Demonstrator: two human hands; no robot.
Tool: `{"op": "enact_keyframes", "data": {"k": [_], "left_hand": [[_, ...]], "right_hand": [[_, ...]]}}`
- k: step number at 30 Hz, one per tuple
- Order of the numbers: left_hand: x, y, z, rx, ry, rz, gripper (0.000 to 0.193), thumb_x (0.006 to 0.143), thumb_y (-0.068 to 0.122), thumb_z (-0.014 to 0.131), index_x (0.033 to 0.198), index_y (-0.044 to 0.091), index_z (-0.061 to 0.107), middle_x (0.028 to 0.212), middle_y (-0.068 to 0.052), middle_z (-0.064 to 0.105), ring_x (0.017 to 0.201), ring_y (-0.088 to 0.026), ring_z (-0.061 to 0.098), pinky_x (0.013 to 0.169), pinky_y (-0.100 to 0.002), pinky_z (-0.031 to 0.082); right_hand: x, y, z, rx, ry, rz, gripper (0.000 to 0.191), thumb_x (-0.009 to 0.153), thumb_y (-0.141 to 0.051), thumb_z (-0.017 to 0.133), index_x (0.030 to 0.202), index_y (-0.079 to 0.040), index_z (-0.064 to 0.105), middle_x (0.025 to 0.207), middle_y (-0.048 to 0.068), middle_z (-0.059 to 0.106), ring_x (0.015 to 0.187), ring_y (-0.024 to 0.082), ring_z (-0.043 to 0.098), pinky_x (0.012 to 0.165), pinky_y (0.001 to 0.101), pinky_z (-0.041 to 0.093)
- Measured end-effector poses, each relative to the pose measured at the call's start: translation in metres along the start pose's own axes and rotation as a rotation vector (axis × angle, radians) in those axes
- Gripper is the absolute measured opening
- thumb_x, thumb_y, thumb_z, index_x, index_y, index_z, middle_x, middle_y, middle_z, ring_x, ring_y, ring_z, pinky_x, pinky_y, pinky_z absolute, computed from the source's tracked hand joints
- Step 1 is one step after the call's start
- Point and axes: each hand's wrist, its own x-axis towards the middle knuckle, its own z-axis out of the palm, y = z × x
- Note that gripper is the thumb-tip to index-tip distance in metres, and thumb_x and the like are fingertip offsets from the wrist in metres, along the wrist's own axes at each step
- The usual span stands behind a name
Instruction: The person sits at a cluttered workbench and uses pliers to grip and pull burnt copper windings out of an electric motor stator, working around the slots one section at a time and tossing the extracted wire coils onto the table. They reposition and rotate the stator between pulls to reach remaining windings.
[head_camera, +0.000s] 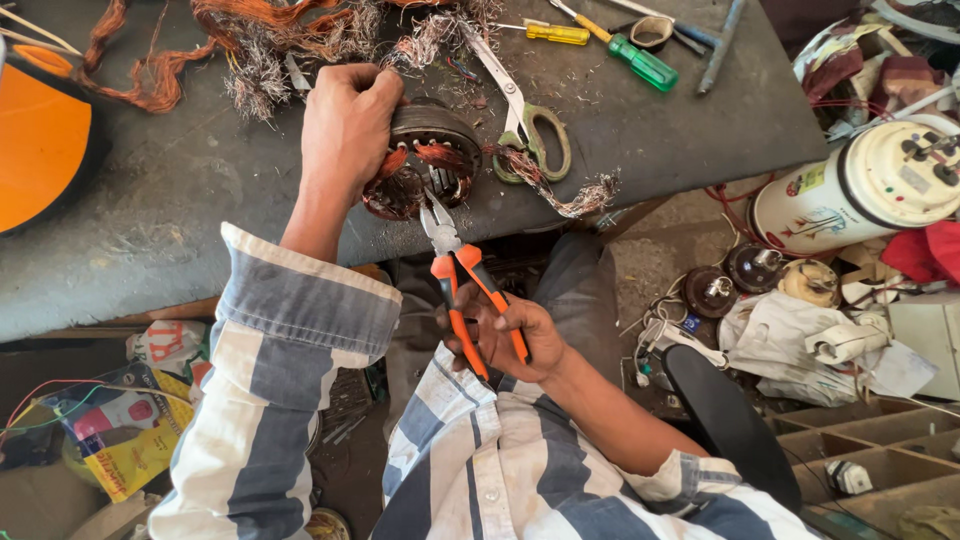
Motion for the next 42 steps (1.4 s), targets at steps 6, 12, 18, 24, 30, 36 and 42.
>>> {"op": "enact_keyframes", "data": {"k": [6,12,18,24,30,36,42], "left_hand": [[0.004,0.000,-0.001,-0.015,-0.016,0.006,0.037,0.085,0.035,0.059,0.086,0.004,0.078,0.071,-0.012,0.071,0.067,-0.020,0.067,0.068,-0.034,0.051],[0.008,-0.003,-0.002,-0.029,-0.018,-0.025,0.038,0.087,0.035,0.059,0.085,0.003,0.077,0.069,-0.012,0.070,0.066,-0.019,0.066,0.067,-0.034,0.051],[0.010,-0.007,0.000,-0.023,0.002,0.028,0.039,0.088,0.037,0.057,0.086,0.004,0.078,0.072,-0.012,0.072,0.067,-0.019,0.069,0.069,-0.033,0.052],[0.012,-0.006,0.003,0.000,-0.004,-0.008,0.037,0.087,0.036,0.057,0.086,0.005,0.078,0.070,-0.013,0.071,0.066,-0.021,0.068,0.068,-0.034,0.051],[0.015,-0.008,0.004,-0.020,-0.028,0.012,0.040,0.092,0.037,0.055,0.088,0.003,0.077,0.071,-0.014,0.071,0.067,-0.022,0.068,0.067,-0.035,0.051],[0.012,-0.010,0.005,-0.034,-0.021,0.039,0.041,0.094,0.037,0.056,0.089,0.003,0.077,0.073,-0.013,0.071,0.068,-0.021,0.068,0.067,-0.035,0.050],[0.009,-0.006,0.003,-0.043,-0.033,0.016,0.042,0.095,0.037,0.054,0.089,0.002,0.076,0.069,-0.012,0.069,0.065,-0.018,0.065,0.065,-0.035,0.049]], "right_hand": [[0.013,0.013,-0.015,-0.926,0.247,-0.200,0.037,0.081,-0.001,0.061,0.118,-0.005,0.060,0.122,0.018,0.054,0.097,0.029,0.062,0.082,0.0441,0.053],[0.032,0.018,-0.005,-1.949,0.507,-0.507,0.033,0.074,0.001,0.065,0.107,-0.005,0.065,0.111,0.021,0.050,0.093,0.039,0.061,0.080,0.0459,0.053],[0.026,0.009,0.003,-1.714,0.416,-0.410,0.039,0.079,0.003,0.058,0.117,-0.004,0.064,0.109,0.014,0.053,0.094,0.028,0.063,0.086,0.0392,0.054],[-0.006,-0.012,0.017,-1.174,0.219,-0.096,0.065,0.078,-0.004,0.054,0.142,0.004,0.051,0.116,0.012,0.062,0.101,0.018,0.059,0.096,0.0355,0.044],[-0.034,-0.023,0.036,-0.485,0.154,0.119,0.064,0.075,-0.014,0.061,0.136,0.005,0.055,0.140,0.021,0.059,0.128,0.030,0.059,0.112,0.0460,0.045],[-0.019,-0.047,0.056,-0.193,0.002,0.055,0.058,0.086,-0.024,0.066,0.136,0.000,0.051,0.149,0.033,0.051,0.140,0.047,0.053,0.117,0.0591,0.044],[0.019,-0.066,0.066,-0.141,0.020,0.089,0.058,0.088,-0.031,0.059,0.138,-0.001,0.056,0.149,0.035,0.050,0.134,0.047,0.054,0.113,0.0586,0.045]]}}
